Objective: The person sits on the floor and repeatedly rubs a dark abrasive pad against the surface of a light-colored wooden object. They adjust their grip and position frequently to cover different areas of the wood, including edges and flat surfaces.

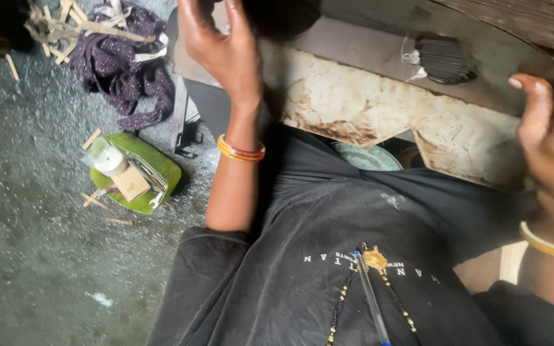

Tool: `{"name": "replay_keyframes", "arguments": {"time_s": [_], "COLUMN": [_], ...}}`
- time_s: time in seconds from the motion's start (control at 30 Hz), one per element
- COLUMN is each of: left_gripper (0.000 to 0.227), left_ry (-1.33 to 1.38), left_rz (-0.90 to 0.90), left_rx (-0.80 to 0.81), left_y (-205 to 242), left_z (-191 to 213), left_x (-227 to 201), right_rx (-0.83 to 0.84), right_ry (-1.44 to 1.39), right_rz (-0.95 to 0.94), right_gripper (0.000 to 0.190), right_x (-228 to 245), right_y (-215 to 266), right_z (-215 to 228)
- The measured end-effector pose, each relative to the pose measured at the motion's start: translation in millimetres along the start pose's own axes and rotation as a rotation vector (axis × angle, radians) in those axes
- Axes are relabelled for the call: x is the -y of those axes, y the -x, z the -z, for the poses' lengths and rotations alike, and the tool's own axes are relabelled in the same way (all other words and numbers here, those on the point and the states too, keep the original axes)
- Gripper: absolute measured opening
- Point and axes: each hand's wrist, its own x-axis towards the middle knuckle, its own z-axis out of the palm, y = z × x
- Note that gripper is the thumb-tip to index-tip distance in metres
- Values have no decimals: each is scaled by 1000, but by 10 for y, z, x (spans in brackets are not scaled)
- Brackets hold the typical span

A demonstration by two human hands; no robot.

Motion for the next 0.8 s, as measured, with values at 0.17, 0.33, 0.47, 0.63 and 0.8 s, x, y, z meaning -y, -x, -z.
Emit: {"name": "replay_keyframes", "arguments": {"time_s": [0.17, 0.33, 0.47, 0.63, 0.8], "left_gripper": [88, 43, 24, 17, 13], "left_ry": [-382, -253, 57, 163, 241], "left_rz": [-393, -547, -419, -436, -476], "left_rx": [-46, 467, 596, 680, 670], "left_y": [-341, -1021, -1099, -908, -839], "left_z": [329, 595, 529, 495, 370], "left_x": [-152, 3, 113, -185, -133], "right_rx": [110, 45, -78, -111, -152], "right_ry": [184, 358, 388, 403, 420], "right_rz": [-33, 49, 65, 45, 28], "right_gripper": [15, 11, 11, 13, 17], "right_x": [73, -95, -279, -346, -363], "right_y": [-255, -165, -82, 104, 19], "right_z": [199, 332, 265, 222, 202]}}
